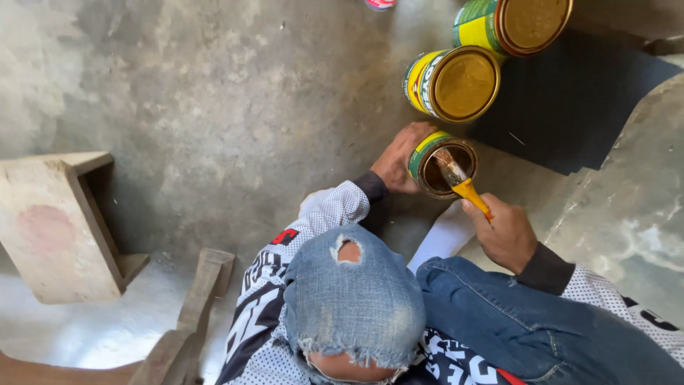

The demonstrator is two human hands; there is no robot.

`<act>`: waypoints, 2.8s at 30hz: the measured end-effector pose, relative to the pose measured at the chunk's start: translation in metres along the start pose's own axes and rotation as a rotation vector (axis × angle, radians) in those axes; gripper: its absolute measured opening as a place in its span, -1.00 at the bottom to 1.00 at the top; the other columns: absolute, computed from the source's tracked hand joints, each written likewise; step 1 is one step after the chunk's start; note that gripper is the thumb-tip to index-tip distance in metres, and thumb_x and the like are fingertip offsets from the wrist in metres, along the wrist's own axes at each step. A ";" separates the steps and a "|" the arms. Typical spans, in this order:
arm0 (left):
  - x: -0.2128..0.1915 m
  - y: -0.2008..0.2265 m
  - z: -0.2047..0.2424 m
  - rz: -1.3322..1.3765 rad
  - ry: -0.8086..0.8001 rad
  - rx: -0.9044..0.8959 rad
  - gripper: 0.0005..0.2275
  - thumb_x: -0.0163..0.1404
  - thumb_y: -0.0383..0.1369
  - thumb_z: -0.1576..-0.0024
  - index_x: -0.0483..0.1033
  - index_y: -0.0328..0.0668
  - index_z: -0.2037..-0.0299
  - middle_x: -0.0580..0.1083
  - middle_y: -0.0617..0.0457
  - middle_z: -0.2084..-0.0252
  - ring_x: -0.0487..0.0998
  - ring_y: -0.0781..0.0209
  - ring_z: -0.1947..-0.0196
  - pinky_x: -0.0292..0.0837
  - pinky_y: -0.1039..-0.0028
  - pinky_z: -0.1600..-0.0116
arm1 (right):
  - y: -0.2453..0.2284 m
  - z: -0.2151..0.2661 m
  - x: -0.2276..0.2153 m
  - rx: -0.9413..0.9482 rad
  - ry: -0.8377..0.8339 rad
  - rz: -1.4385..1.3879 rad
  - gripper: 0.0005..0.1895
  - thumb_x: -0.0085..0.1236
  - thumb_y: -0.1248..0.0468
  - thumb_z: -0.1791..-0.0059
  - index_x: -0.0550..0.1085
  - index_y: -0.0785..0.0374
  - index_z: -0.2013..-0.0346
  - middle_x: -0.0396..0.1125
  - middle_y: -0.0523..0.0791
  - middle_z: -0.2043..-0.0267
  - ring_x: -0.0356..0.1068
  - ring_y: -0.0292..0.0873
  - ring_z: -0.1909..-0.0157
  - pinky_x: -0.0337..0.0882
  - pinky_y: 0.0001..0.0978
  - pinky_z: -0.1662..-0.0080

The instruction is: Stirring paint in a can using a paintbrush

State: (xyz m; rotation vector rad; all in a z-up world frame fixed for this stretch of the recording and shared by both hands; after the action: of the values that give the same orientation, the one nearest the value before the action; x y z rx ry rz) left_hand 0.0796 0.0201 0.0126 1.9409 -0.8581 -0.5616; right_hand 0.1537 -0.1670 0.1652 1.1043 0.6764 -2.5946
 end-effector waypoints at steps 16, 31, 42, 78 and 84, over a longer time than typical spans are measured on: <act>-0.003 0.007 0.001 0.005 -0.027 -0.032 -0.05 0.37 0.15 0.21 0.41 -0.21 -0.39 0.49 -0.25 -0.27 0.53 -0.28 -0.31 0.35 -0.13 -0.49 | -0.008 0.005 0.012 -0.071 0.118 -0.043 -0.61 0.19 0.01 -0.23 0.49 0.21 0.32 0.39 0.21 0.51 0.51 0.39 0.26 0.42 0.16 0.24; -0.002 0.002 0.000 -0.009 -0.015 -0.060 0.00 0.43 0.20 0.26 0.41 -0.18 -0.38 0.48 -0.23 -0.26 0.55 -0.27 -0.28 0.40 -0.09 -0.45 | -0.001 0.002 0.018 -0.230 0.225 -0.082 -0.67 0.23 0.08 -0.25 0.53 0.14 0.35 0.35 0.09 0.59 0.49 0.28 0.38 0.42 -0.01 0.33; -0.001 0.002 -0.001 -0.029 -0.024 -0.031 0.02 0.43 0.26 0.23 0.40 -0.22 -0.38 0.48 -0.24 -0.26 0.55 -0.27 -0.28 0.38 -0.06 -0.47 | -0.001 0.002 0.020 -0.226 0.245 -0.161 -0.63 0.22 0.11 -0.26 0.50 0.20 0.37 0.36 0.08 0.58 0.47 0.27 0.41 0.39 0.02 0.31; 0.001 -0.001 0.003 0.011 -0.013 -0.053 0.06 0.47 0.23 0.32 0.40 -0.20 -0.39 0.49 -0.22 -0.25 0.54 -0.28 -0.29 0.38 -0.12 -0.47 | 0.006 -0.001 0.038 -0.233 0.353 -0.358 -0.53 0.26 0.15 -0.25 0.43 0.18 0.52 0.25 -0.08 0.69 0.28 -0.13 0.55 0.35 -0.27 0.32; 0.001 0.001 0.003 0.018 -0.009 -0.054 0.04 0.44 0.24 0.27 0.39 -0.20 -0.40 0.49 -0.21 -0.28 0.53 -0.28 -0.32 0.37 -0.14 -0.48 | 0.007 0.000 0.042 -0.234 0.377 -0.380 -0.51 0.25 0.13 -0.27 0.42 0.19 0.52 0.25 -0.05 0.68 0.27 -0.13 0.54 0.33 -0.26 0.32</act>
State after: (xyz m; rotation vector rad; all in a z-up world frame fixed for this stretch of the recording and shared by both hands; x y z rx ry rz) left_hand 0.0780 0.0176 0.0126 1.8816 -0.8570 -0.5777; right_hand 0.1281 -0.1744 0.1325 1.5246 1.3547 -2.5201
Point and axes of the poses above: each hand's wrist, its own z-axis away from the middle knuckle, its own x-axis out of the palm, y = z × x, the point moved 9 cm from there along -z, towards the middle knuckle
